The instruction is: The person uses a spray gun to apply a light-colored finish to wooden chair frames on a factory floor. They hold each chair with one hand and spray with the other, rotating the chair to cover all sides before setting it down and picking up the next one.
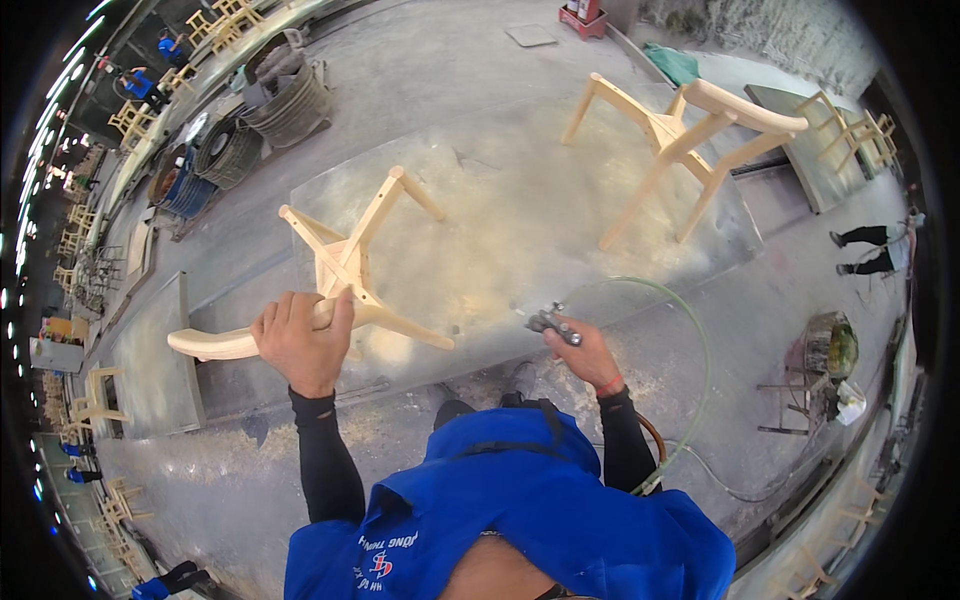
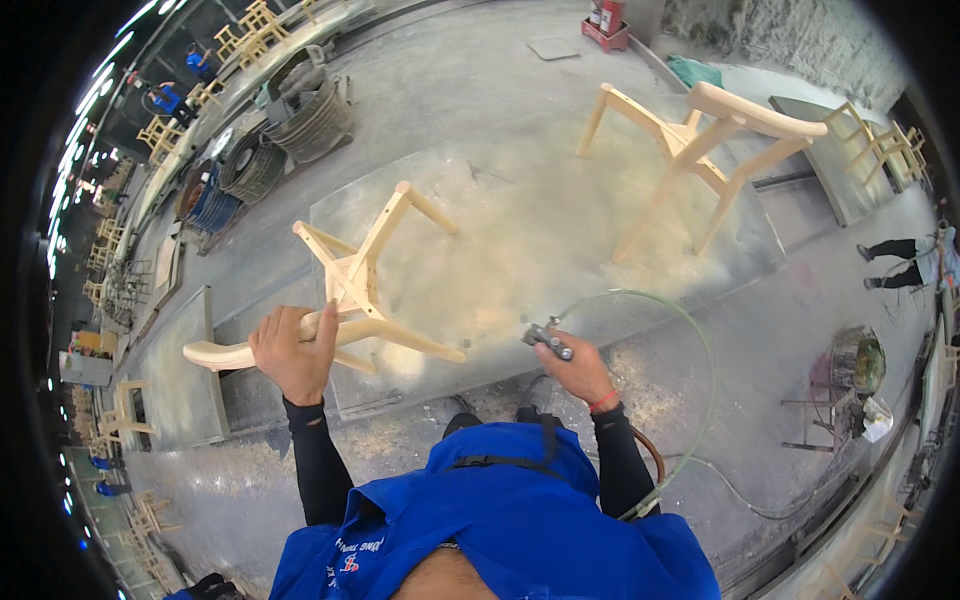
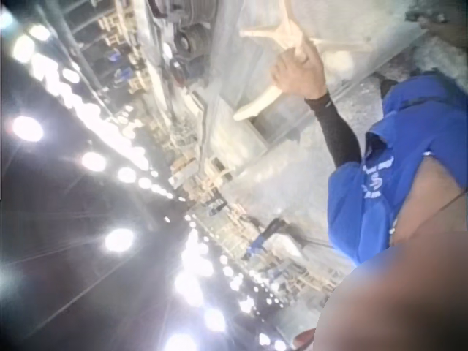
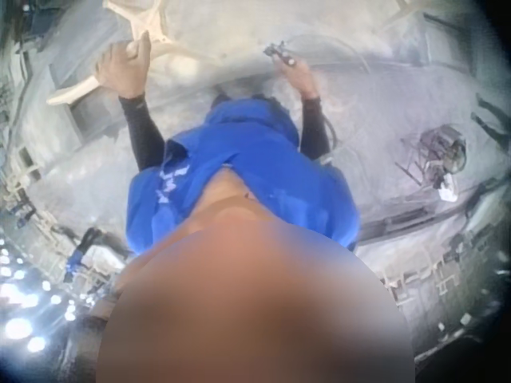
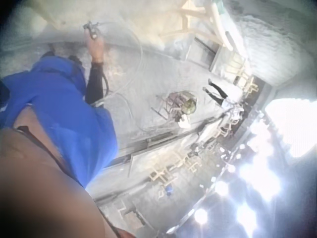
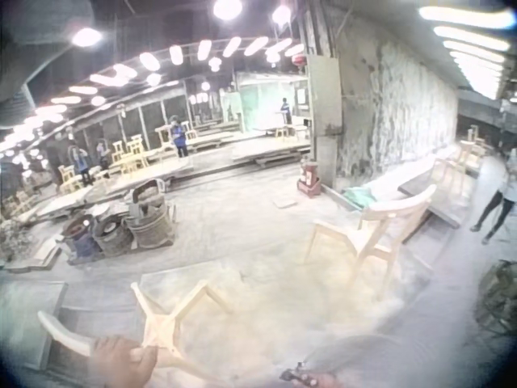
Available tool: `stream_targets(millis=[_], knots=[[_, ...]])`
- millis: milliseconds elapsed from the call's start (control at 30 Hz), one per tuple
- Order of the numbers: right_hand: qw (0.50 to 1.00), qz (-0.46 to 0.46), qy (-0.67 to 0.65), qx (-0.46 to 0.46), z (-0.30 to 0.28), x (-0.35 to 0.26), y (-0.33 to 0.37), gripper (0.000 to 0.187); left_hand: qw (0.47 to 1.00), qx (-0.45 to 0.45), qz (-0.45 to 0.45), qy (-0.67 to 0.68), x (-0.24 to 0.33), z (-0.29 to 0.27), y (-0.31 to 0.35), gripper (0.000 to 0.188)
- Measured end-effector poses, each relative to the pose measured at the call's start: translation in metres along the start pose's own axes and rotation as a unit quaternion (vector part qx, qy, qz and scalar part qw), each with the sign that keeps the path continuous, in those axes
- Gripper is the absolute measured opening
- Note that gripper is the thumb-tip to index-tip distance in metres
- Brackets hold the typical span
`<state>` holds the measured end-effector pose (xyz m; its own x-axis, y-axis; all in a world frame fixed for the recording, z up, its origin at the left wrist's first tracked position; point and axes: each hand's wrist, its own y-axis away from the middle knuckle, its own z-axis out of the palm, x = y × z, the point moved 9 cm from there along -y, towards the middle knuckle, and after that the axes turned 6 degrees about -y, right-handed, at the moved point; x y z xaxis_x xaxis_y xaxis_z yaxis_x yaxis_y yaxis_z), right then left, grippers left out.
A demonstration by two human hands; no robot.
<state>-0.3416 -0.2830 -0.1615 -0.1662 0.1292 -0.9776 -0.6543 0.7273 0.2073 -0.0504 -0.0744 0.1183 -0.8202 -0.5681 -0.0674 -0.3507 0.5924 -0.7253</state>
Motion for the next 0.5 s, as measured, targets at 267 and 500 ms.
stream_targets(millis=[267,500], knots=[[0.999,0.01,0.005,-0.038,0.015,0.003,0.005,0.041,0.99,0.026,0.075,0.119,-0.014,-0.039,0.051,0.02],[0.994,0.077,0.071,-0.015,0.012,-0.011,-0.008,0.028,0.981,0.054,0.059,0.175,-0.022,-0.084,0.085,0.018]])
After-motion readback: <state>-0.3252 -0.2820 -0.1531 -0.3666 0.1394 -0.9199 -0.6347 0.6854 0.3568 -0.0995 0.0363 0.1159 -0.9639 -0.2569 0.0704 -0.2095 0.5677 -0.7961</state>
